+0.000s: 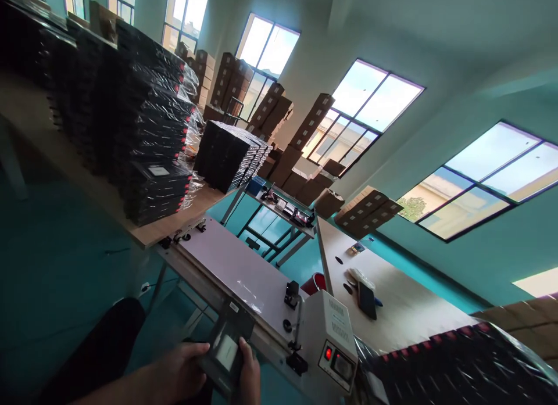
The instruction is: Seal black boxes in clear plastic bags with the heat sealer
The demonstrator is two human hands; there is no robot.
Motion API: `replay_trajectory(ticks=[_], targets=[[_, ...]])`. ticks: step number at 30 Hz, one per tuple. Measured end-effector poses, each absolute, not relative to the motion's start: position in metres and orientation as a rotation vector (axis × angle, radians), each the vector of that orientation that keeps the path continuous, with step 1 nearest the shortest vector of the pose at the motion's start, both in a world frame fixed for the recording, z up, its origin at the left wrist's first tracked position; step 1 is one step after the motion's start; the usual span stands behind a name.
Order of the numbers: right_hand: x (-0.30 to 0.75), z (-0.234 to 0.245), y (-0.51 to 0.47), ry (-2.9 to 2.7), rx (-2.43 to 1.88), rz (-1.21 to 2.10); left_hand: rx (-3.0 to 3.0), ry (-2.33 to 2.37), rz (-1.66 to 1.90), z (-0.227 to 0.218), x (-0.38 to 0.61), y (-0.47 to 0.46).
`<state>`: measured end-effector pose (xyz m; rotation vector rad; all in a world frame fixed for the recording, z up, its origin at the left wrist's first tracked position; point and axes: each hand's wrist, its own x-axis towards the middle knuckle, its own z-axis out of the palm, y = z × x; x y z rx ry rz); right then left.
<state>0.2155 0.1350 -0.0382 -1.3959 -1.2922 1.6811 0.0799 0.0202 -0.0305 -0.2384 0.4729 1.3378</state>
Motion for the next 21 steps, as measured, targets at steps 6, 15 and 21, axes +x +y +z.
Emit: replay_trajectory(ticks=[6,15,21], targets=[[0.233,0.001,0.157,-1.67,-1.544,1.49,-0.034,0.394,1.386,-0.042,0.083,0.026],[0.17,0.061,0.264,-2.292,-1.359,1.262,0.041,0.437,1.419,-0.063,0.09,0.036],[0.13,0.052,0.277,-2.493,-1.397,1.14,-0.029,0.51,1.418,-0.053,0.09,0.037]])
